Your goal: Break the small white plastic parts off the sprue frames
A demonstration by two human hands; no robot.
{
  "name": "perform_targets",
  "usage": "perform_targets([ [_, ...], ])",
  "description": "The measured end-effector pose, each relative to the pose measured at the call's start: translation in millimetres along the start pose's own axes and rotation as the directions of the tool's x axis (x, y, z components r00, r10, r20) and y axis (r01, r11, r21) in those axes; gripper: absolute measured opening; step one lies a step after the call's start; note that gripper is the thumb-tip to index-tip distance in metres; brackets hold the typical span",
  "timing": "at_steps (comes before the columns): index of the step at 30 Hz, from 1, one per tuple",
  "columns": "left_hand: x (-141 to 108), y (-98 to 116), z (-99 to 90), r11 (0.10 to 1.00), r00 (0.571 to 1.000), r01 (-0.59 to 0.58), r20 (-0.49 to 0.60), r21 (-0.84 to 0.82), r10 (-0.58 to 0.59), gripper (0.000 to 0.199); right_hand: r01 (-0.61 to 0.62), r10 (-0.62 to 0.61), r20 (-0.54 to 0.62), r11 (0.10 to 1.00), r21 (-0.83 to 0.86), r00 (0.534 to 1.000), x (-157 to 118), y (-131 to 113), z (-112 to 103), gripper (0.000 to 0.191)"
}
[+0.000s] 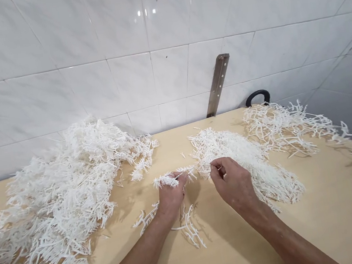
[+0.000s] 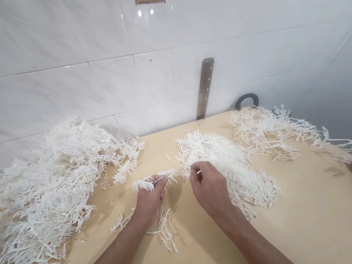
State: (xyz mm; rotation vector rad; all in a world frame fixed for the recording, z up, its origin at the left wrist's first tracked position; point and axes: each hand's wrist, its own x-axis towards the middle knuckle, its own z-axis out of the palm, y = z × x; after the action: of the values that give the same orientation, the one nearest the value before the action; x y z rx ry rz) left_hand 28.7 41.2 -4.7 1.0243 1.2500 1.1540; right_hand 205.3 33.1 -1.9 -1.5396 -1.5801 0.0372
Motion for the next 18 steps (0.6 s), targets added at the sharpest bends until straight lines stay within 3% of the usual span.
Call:
perform_targets([
  [5, 0.5, -0.1, 0.4, 0.999, 0.999, 0.035, 0.014, -0.004, -0.035, 0.033, -0.031, 0.026, -0.062, 0.996, -0.082, 0.998, 6.1, 14.2, -4.8, 0.006],
  [9, -1.4, 1.9, 0.3, 0.999, 0.999, 0.038, 0.02, 0.002, -0.038, 0.032, -0.055, 0.014, -0.194, 0.977, -0.208, 0.981, 20.9, 33.3, -23.5, 0.014],
  [11, -2.0, 2.1, 0.0, 0.999, 0.999, 0.032, 0.016, 0.005, -0.032, 0.033, -0.043, 0.003, -0.215, 0.982, -0.182, 0.977, 21.6, 30.5, -26.5, 0.017],
  [13, -1.9, 1.4, -0.2, 1.0, 1.0, 0.016, 0.014, 0.021, -0.017, 0.034, -0.031, 0.02, -0.16, 0.997, -0.066, 0.987, 15.9, 18.1, -22.1, 0.018],
  [16, -0.9, -0.2, -0.2, 0.998, 1.0, -0.025, 0.005, 0.066, 0.024, 0.036, -0.07, 0.055, 0.108, 0.988, 0.139, 0.993, 1.0, -7.2, -7.2, 0.022],
  [18, -0.2, -0.8, 0.0, 0.994, 0.999, -0.051, 0.01, 0.097, 0.05, 0.037, -0.069, 0.03, 0.196, 0.978, 0.199, 0.98, -7.3, -19.3, 2.2, 0.022],
])
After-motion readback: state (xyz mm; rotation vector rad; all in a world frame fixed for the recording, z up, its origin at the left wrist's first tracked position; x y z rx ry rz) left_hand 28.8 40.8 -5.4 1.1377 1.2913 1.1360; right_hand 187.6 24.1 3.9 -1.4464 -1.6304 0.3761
